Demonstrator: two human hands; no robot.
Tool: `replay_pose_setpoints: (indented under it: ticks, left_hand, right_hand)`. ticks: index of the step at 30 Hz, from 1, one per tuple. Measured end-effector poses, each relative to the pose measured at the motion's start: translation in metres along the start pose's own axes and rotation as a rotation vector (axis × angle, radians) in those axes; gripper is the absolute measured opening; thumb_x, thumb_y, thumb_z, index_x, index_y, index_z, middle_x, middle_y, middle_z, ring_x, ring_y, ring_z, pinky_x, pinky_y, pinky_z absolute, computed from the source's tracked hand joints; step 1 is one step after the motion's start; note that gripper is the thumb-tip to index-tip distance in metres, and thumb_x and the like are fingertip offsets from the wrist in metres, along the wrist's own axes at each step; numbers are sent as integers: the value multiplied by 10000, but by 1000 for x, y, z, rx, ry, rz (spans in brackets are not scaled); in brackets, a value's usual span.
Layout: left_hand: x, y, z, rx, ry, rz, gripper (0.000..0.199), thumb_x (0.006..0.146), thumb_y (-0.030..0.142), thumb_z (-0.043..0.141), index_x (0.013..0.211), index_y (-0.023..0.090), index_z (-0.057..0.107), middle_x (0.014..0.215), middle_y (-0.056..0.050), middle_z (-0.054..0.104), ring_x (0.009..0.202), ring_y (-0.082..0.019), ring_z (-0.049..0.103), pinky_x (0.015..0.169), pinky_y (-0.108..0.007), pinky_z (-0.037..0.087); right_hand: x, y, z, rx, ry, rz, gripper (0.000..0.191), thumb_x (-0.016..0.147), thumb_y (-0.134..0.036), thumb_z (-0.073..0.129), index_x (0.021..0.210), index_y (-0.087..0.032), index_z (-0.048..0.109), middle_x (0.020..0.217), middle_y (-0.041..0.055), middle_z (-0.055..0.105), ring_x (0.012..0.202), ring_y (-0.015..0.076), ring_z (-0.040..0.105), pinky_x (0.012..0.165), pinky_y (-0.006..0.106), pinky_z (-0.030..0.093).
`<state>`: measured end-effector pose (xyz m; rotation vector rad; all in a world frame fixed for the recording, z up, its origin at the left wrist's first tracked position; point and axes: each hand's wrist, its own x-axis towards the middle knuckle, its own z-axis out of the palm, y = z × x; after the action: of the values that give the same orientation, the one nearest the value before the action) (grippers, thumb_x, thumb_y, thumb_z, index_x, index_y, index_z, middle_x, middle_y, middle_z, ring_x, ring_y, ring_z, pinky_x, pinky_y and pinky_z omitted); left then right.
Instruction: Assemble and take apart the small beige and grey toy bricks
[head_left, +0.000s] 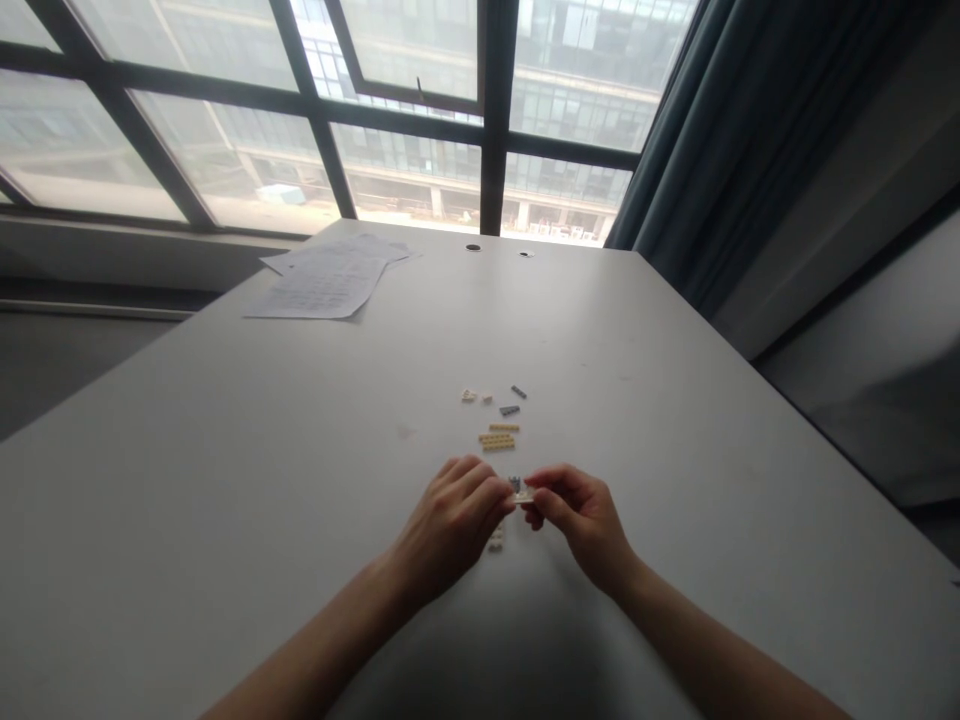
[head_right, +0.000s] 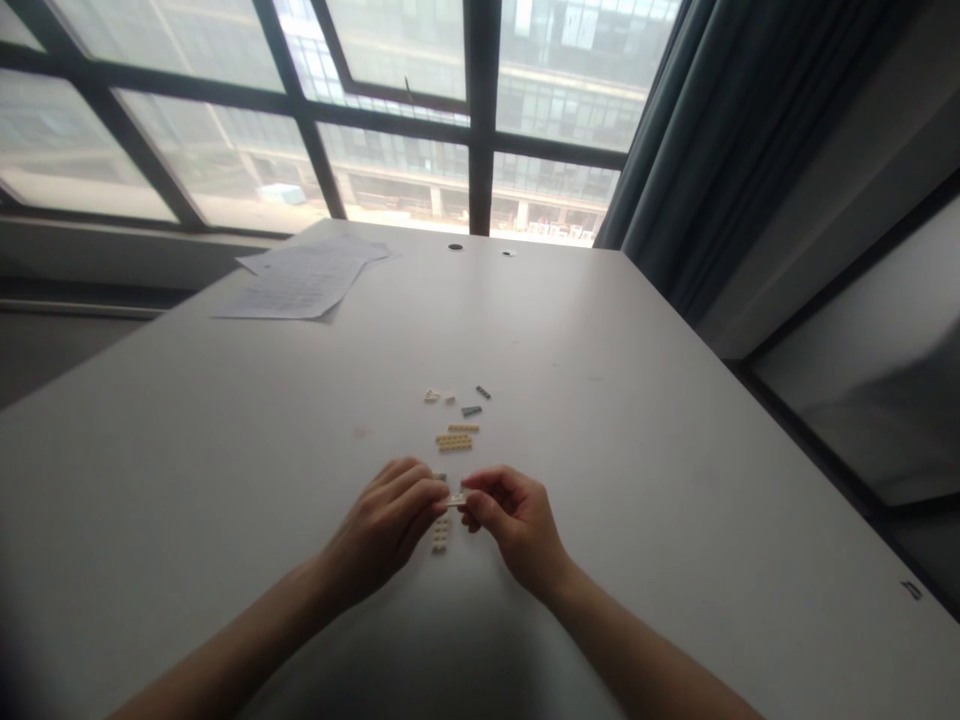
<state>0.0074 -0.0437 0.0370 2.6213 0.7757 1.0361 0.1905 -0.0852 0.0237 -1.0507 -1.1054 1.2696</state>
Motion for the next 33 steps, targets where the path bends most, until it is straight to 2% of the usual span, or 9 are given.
replay_pose_setpoints:
  ticks: [6,11,15,18,22,25,28,33]
  left_hand:
    - [0,3,2,-28,20,-66,268,936,198,428,679,173,500,661,-14,514,675,-150,439,657,-279,381]
    - [-1,1,5,-84,-1,-132,279,942,196,416,668,179,469,655,-6,515,663,-146,429,647,-273,375]
    - [-3,2,7,-96,26,-175,275,944,209,418,675,178,470,658,-6,509,673,-150,434,664,-280,373]
    - [-3,4,7,-111,54,-197,277,947,214,415,682,176,486,668,-9,516,681,-150,440,670,-281,373]
    - [-3,6,7,-131,46,-221,295,948,258,430,676,175,508,663,-7,529,672,-146,444,679,-283,375]
    - [-3,6,9,-144,56,-217,292,942,283,454,681,174,526,655,-5,534,672,-146,449,678,-284,373]
    - [-3,5,8,-129,64,-205,262,935,268,470,706,173,555,668,-8,549,690,-150,457,686,-292,373]
    - [-1,1,-7,-24,80,-164,180,917,203,476,786,173,595,744,-33,584,764,-172,469,735,-324,389]
  right_hand:
    - [-2,0,0,-120,-23,-39,148,770,-334,697,798,-190,678,647,5,652,573,129,592,563,259,497]
    - [-3,-2,-2,-229,-15,-97,135,781,-281,683,893,-205,691,743,24,687,648,148,623,616,277,515]
    - [-5,-5,-3,-408,-33,-180,106,766,-226,687,868,-202,697,770,31,702,672,156,635,654,281,519]
    - [-6,-6,-1,-489,-56,-217,142,754,-188,687,894,-210,690,749,12,698,655,142,633,656,263,516]
    - [-9,-5,3,-579,-99,-325,292,758,-148,663,1041,-219,665,739,-9,674,647,119,612,644,231,503]
    - [-10,-4,4,-602,-112,-371,326,776,-165,660,1098,-216,648,704,-23,648,622,103,593,622,207,491]
    - [-7,-6,3,-632,-121,-379,285,788,-201,671,1072,-197,656,686,-23,637,598,98,576,613,204,480]
    - [-4,-16,-10,-839,-115,-327,322,742,-327,741,1020,-179,674,663,-16,600,593,120,535,616,240,454]
